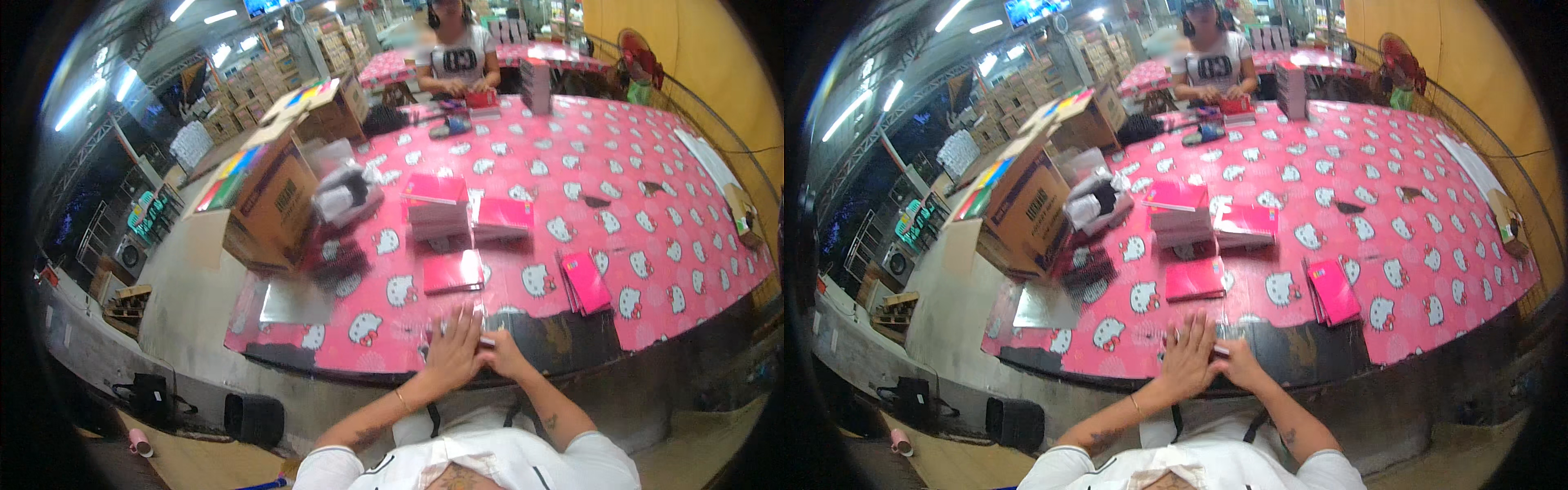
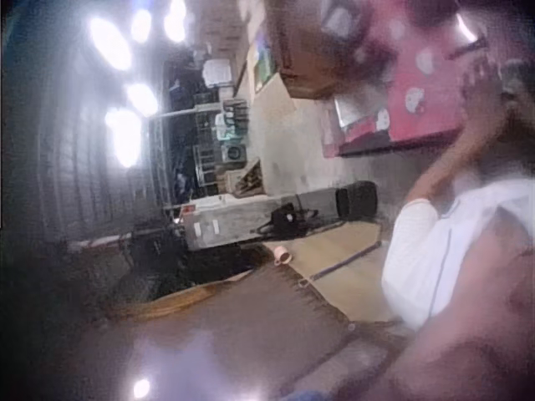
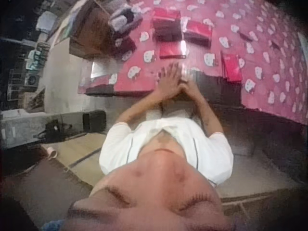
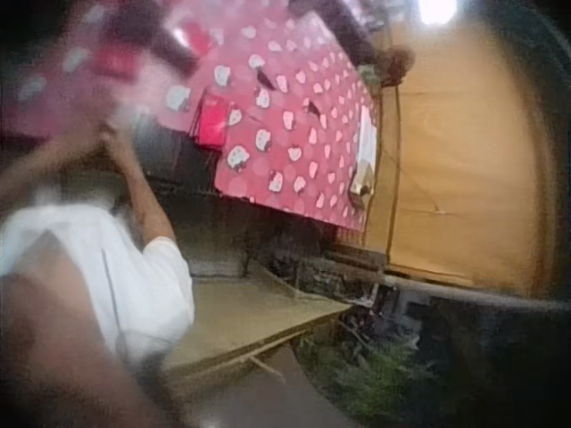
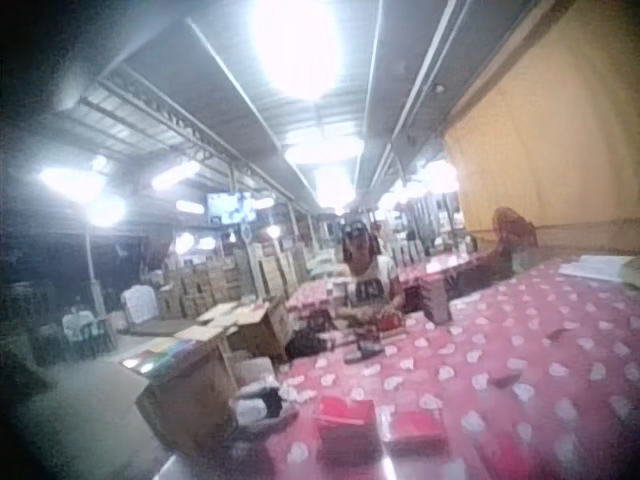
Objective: The person picks up pink notebooks from a stack and places them into individual clear plastic sleeves by hand, one at a time, and then stacks the sleeved notebooks on the table.
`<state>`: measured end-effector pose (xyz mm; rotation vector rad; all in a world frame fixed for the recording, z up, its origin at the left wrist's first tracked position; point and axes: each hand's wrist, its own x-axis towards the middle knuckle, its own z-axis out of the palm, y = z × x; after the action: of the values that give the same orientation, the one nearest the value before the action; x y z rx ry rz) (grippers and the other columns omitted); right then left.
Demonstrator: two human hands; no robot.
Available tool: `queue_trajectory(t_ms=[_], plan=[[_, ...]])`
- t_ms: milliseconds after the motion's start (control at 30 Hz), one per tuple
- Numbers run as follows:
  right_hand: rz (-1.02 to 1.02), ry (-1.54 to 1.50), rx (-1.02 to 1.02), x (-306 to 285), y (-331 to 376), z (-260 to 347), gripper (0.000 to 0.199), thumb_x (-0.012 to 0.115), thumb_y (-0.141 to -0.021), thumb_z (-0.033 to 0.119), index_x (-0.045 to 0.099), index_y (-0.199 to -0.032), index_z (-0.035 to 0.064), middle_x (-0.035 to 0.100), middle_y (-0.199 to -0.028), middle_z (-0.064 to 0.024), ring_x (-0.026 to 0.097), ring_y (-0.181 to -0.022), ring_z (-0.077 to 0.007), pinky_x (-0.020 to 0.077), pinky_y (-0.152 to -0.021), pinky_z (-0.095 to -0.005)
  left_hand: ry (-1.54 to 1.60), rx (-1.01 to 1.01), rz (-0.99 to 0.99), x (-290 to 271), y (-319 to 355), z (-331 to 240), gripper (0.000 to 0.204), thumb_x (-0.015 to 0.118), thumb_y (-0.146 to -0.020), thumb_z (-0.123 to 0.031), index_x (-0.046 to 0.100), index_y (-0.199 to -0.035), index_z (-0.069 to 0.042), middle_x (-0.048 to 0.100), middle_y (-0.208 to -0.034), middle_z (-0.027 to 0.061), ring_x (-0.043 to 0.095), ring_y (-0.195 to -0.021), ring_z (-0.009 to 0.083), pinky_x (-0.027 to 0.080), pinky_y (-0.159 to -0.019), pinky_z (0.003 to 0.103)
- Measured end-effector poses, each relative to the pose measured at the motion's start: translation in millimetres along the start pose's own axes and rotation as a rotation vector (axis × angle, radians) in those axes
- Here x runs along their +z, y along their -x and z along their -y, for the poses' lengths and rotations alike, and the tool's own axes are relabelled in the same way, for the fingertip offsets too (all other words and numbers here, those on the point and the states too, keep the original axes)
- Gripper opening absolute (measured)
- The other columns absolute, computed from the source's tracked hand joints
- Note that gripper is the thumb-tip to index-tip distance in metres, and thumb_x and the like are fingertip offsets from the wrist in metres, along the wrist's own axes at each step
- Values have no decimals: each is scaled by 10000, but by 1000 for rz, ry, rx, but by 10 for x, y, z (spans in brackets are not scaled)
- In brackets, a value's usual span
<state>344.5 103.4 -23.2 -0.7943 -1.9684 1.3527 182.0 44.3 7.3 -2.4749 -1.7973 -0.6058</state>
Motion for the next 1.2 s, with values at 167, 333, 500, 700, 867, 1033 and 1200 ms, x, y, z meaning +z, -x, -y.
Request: queue_trajectory(t_ms=[167,333,500,700,867,1033,1200], plan=[[-129,8,-150,75,-13,-143,243,674,-815,79,659,-1038,-14,653,-745,-164,574,-654,-124,512,-650,-329,87,67,-89,94,277,-98,775,401,-979,-561,325,-1503,6,273,-1574,231,206,-1485,378,27,-1182,584],[-42,-12,49,20,-22,158,159,694,-870,114,672,-979,2,687,-809,-169,684,-721,-212,523,-684,-348,49,67,-93,-249,-27,28,483,529,-980,-368,554,-1352,-60,551,-1370,141,473,-1327,308,81,-1186,577],[-24,-3,48,19,2,122,188,700,-879,137,680,-1018,11,697,-839,-169,683,-751,-194,527,-706,-347,221,73,224,-354,-90,205,472,558,-966,-367,574,-1337,-75,584,-1349,133,510,-1304,312,90,-1186,580],[-53,-5,29,23,-9,8,257,677,-844,97,688,-1088,19,705,-870,-189,693,-765,-216,530,-731,-355,144,154,36,254,553,-69,792,437,-968,-544,315,-1489,40,220,-1598,219,131,-1496,407,41,-1169,613],[-85,18,-70,42,-31,80,334,689,-805,52,674,-1136,13,708,-906,-202,709,-794,-251,535,-751,-362,-79,76,-21,-12,92,31,841,360,-987,-587,276,-1497,76,226,-1583,267,147,-1502,393,-33,-1175,588],[-63,11,-94,58,-45,-2,325,756,-805,116,680,-1111,33,699,-885,-199,696,-767,-278,533,-749,-373,81,52,-95,-257,66,-59,568,465,-1004,-411,488,-1387,8,494,-1415,202,396,-1389,336,7,-1178,590],[-28,119,-20,-184,-2,376,291,752,-833,156,698,-1079,11,708,-896,-176,694,-813,-250,527,-756,-350,195,102,-169,-286,-97,76,232,655,-913,-229,672,-1103,-97,690,-1040,40,638,-1034,224,93,-1157,625]])
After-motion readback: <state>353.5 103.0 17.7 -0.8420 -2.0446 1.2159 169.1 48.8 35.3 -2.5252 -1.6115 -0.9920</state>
